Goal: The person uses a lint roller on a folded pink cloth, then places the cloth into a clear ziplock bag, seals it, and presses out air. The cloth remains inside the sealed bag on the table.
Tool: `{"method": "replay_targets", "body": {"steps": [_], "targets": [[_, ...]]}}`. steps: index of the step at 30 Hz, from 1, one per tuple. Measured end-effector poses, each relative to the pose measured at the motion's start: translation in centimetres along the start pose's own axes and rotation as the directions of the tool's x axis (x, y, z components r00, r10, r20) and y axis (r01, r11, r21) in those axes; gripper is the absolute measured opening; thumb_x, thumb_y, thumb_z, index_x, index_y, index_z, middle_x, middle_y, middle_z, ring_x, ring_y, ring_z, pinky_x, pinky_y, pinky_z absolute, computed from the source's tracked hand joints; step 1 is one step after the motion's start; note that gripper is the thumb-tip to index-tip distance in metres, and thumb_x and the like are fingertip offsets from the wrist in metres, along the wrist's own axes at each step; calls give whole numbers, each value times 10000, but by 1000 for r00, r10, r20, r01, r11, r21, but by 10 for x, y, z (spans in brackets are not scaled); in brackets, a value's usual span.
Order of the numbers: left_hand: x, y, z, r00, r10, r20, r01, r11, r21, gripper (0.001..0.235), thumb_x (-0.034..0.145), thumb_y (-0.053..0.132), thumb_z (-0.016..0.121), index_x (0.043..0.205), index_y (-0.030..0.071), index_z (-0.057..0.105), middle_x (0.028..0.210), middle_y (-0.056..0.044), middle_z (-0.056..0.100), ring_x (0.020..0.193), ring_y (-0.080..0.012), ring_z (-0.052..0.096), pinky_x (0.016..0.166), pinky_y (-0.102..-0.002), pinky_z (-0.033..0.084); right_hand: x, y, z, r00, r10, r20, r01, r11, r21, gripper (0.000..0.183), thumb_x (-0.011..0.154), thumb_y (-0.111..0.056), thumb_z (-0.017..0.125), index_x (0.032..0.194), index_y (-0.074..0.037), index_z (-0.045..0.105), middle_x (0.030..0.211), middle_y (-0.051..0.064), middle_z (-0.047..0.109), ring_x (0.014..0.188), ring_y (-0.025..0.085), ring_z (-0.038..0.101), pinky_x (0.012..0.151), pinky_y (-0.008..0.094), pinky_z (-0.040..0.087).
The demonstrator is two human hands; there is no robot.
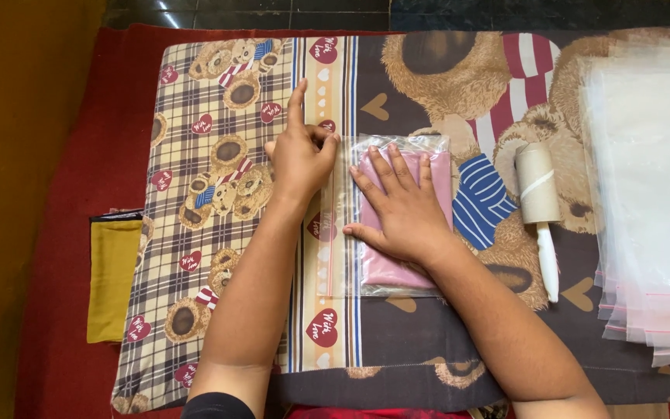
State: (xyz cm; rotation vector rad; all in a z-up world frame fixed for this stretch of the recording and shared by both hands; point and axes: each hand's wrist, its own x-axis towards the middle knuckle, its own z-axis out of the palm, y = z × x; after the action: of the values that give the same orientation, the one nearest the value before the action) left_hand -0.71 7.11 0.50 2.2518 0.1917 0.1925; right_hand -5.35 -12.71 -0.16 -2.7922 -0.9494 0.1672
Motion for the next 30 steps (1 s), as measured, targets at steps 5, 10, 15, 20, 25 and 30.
{"method": "replay_targets", "body": {"steps": [5, 10, 15, 20, 25, 30], "targets": [[3, -8, 6, 999, 36, -9, -36, 999, 10, 867, 888, 172, 697, 1605, 310, 229, 822, 75, 783, 811, -207, 741, 863, -396, 290, 0, -1, 0, 1000, 2, -9, -2, 1000, -4, 950, 897, -803, 477, 1602, -179, 360, 1670, 209, 255, 1562, 445, 125, 1163, 748, 42], [0, -2, 7, 997, 81, -13, -80, 996, 44, 856, 938, 169, 704, 1629, 297, 215, 892, 21, 795, 860, -258, 740, 877, -425, 301, 0, 0, 1, 1000, -1, -16, 1, 1000, -5, 950, 894, -806, 477, 1605, -188, 357, 1671, 206, 254, 1560, 445, 130, 1161, 752, 46], [1, -3, 10, 992, 113, 54, -120, 981, 154, 746, 983, 216, 615, 1618, 311, 235, 938, -17, 779, 930, -321, 730, 978, -506, 324, -2, -2, 0, 1000, 17, -22, -16, 1000, 7, 934, 895, -805, 477, 1600, -202, 369, 1669, 205, 262, 1563, 439, 134, 1166, 746, 32], [-20, 12, -20, 932, 77, 354, -193, 932, 307, 801, 947, 281, 663, 1591, 191, 197, 954, -212, 744, 981, -482, 712, 945, -663, 414, -3, 8, 20, 951, -30, -307, 18, 999, -41, 792, 852, -780, 565, 1480, -300, 502, 1375, 105, 354, 1295, 348, 298, 1027, 579, 228], [-47, -11, -27, 804, 108, 585, -351, 880, 321, 422, 935, 299, 592, 1337, 215, 496, 896, -191, 742, 942, -482, 720, 862, -622, 523, -2, 4, 27, 935, -135, -329, 171, 982, 85, 281, 972, -524, 553, 1051, -275, 657, 748, -1, 579, 773, 250, 664, 735, 393, 500], [-52, -17, -31, 843, 170, 510, -318, 923, 217, 155, 956, 257, 594, 1064, 207, 693, 889, -111, 762, 935, -377, 726, 851, -502, 566, -6, -8, -11, 977, -1, -213, 71, 944, 322, 345, 863, -501, 710, 852, -185, 571, 690, 62, 665, 737, 322, 718, 671, 417, 530]]}}
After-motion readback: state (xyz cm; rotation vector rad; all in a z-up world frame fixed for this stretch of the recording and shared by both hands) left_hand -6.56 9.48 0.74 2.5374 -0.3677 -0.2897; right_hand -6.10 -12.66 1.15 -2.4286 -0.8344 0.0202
